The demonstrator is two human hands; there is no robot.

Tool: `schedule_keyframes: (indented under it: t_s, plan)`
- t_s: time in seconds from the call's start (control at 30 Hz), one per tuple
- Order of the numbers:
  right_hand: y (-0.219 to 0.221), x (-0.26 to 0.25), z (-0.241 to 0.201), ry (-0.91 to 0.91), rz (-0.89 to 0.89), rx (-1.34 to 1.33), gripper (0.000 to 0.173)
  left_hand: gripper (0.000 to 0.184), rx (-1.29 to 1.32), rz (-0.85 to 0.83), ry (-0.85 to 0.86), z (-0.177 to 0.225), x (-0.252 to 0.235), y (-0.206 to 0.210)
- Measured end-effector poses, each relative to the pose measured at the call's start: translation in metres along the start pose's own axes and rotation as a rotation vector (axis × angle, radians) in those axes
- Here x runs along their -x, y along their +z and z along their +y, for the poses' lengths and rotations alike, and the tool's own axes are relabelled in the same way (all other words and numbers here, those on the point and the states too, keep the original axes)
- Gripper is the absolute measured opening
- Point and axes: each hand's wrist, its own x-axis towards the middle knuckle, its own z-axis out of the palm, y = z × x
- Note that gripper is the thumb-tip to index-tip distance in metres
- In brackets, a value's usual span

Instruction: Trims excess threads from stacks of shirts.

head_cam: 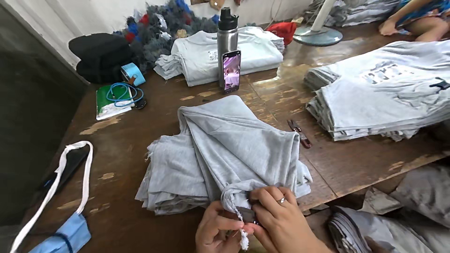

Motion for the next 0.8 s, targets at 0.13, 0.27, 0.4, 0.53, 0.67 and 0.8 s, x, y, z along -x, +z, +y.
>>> schedule_keyframes:
  t_s: [0.13, 0.27, 0.4, 0.53, 0.67, 0.8]
  plan:
    - [0.001, 0.002, 0.001, 0.009, 0.008, -0.023, 0.053, 0.015, 0.142, -0.011, -0.079, 0.006, -0.001, -0.004]
    - [0.001, 0.002, 0.0, 0.004, 0.031, -0.03, 0.055, 0.015, 0.278, -0.063, -0.11, 0.007, -0.003, -0.007]
    - [0.0, 0.002, -0.001, 0.004, 0.023, -0.056, 0.054, 0.015, 0.354, -0.085, -0.138, 0.006, -0.001, -0.008]
    - [0.002, -0.003, -0.002, 0.017, 0.035, -0.048, 0.053, 0.015, 0.329, -0.091, -0.121, 0.006, -0.002, -0.004]
    - [0.006, -0.009, -0.003, 0.026, 0.073, -0.058, 0.053, 0.016, 0.224, -0.087, -0.074, 0.004, -0.001, -0.004]
    - [0.005, -0.011, 0.0, 0.013, 0.08, -0.056, 0.054, 0.015, 0.189, -0.091, -0.043, 0.002, -0.001, -0.006]
